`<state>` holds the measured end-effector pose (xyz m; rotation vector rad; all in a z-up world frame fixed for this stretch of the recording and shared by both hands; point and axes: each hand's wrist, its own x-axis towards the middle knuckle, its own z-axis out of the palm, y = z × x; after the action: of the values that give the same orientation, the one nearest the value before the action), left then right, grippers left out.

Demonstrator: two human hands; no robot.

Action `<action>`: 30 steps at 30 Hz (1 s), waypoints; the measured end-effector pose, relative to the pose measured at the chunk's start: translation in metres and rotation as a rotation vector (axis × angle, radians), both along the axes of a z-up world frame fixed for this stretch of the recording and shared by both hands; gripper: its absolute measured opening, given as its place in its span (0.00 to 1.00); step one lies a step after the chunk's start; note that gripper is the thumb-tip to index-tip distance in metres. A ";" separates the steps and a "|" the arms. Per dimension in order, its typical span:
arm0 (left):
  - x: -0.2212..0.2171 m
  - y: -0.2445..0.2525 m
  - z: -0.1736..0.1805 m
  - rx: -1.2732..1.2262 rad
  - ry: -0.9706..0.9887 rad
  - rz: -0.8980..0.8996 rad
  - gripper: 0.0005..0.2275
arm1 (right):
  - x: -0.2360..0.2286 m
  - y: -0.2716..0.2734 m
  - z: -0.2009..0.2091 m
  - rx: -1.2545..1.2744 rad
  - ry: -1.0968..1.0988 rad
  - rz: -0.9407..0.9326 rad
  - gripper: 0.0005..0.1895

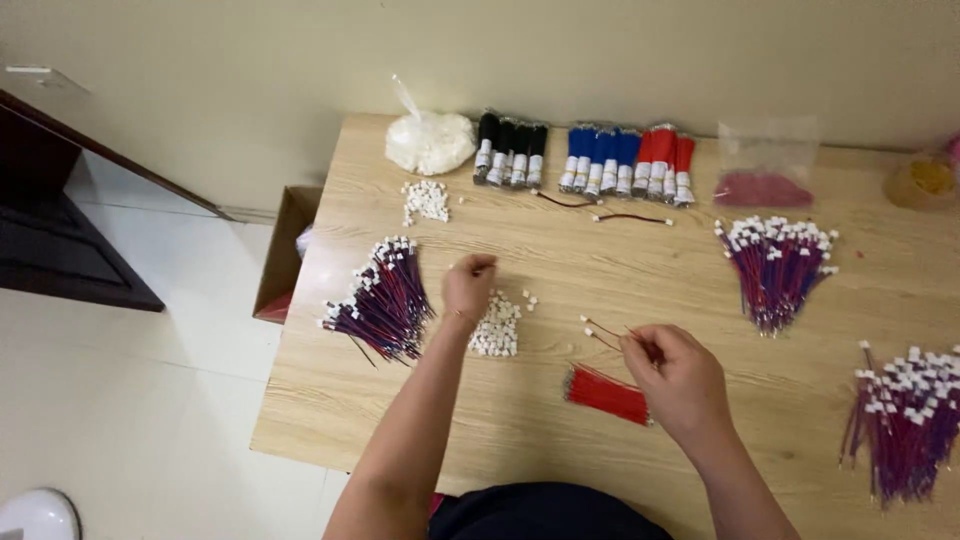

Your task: Assembling small electronic wires by attaching white plastic connectors to the ends of red wires

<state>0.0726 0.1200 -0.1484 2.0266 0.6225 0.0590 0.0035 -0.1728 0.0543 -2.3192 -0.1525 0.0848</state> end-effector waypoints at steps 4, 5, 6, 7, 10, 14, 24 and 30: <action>0.009 0.018 0.068 -0.028 0.242 0.078 0.09 | 0.003 0.001 0.000 -0.093 0.238 -0.107 0.09; 0.013 0.026 0.060 0.024 0.217 0.082 0.08 | 0.003 0.001 0.000 -0.061 0.240 -0.107 0.09; 0.017 0.033 0.053 0.076 0.194 0.086 0.07 | 0.003 0.002 -0.001 -0.028 0.244 -0.105 0.08; 0.016 0.040 0.039 0.076 0.197 0.082 0.07 | 0.004 0.001 -0.006 -0.028 0.247 -0.108 0.08; 0.009 0.047 0.030 0.274 -0.103 -0.048 0.14 | 0.007 0.000 -0.012 -0.039 0.204 -0.090 0.07; -0.001 0.035 0.042 0.296 0.295 0.048 0.15 | 0.007 0.003 -0.009 -0.008 0.279 -0.117 0.07; 0.003 0.043 -0.013 0.408 0.289 -0.034 0.10 | 0.006 0.009 0.009 0.167 0.045 -0.035 0.05; -0.037 -0.059 0.060 -0.620 -0.153 -0.057 0.10 | 0.000 0.012 0.028 0.231 0.002 0.000 0.04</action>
<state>0.0354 0.0605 -0.0882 1.4219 0.4182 -0.0134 0.0033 -0.1610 0.0820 -2.0883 -0.1532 0.0655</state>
